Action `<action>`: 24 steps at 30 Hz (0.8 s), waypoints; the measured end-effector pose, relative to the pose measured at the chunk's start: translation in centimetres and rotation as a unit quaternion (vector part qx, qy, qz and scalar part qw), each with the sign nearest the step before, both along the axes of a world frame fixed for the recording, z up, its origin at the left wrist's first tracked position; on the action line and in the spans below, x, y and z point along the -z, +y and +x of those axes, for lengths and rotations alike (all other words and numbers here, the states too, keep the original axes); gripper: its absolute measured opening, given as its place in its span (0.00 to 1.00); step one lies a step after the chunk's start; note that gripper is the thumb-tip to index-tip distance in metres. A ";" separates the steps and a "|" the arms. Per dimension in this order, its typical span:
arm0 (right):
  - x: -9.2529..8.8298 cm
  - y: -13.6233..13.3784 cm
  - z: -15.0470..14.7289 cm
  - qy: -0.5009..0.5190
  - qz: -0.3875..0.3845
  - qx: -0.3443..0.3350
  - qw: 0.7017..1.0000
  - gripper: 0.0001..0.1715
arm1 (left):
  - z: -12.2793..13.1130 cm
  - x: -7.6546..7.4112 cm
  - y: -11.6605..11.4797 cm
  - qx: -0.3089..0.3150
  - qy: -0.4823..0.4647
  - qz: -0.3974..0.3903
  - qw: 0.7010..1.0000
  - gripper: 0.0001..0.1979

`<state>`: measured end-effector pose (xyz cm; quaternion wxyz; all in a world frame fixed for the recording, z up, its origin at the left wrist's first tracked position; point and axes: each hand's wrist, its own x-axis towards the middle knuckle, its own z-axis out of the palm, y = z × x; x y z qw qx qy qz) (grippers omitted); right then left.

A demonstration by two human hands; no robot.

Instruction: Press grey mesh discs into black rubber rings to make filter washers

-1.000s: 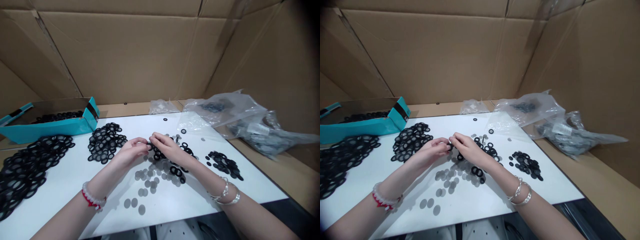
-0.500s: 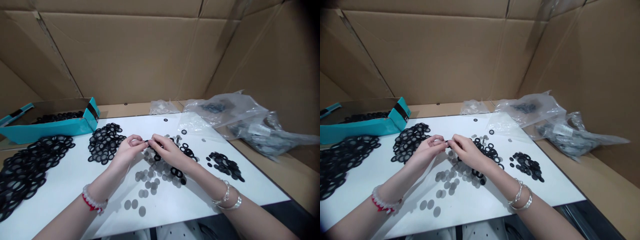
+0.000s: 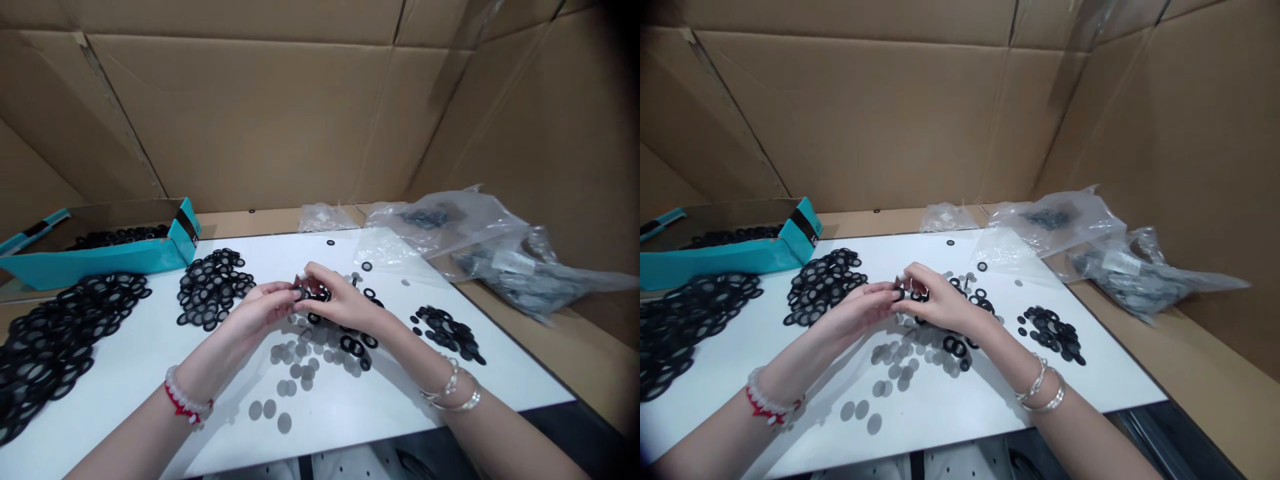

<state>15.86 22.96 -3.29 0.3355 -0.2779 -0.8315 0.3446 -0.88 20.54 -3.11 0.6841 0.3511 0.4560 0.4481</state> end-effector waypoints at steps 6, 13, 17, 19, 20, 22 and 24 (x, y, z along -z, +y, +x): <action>-0.1 0.6 1.1 -0.101 -0.057 0.024 0.993 0.15 | -3.6 -0.8 1.4 0.016 0.304 0.128 0.944 0.11; 0.6 1.4 2.7 -0.234 -0.033 -0.058 0.970 0.11 | -6.2 -0.1 2.3 -0.091 0.598 0.315 0.731 0.05; 1.1 1.4 2.5 -0.237 -0.011 -0.073 0.969 0.08 | -3.0 0.8 1.1 0.016 0.603 0.345 0.719 0.12; 1.0 1.4 2.5 -0.242 -0.008 -0.083 0.967 0.08 | -1.7 1.2 0.5 0.062 0.598 0.347 0.720 0.13; 0.9 1.4 2.6 -0.247 -0.007 -0.086 0.965 0.08 | -1.3 1.4 0.3 0.078 0.594 0.348 0.721 0.13; 0.5 1.4 2.8 -0.256 -0.005 -0.091 0.962 0.08 | -0.9 1.7 0.0 0.096 0.584 0.350 0.726 0.13; 0.1 1.3 3.0 -0.262 -0.001 -0.106 0.959 0.10 | -0.9 1.9 -0.1 0.097 0.572 0.352 0.734 0.13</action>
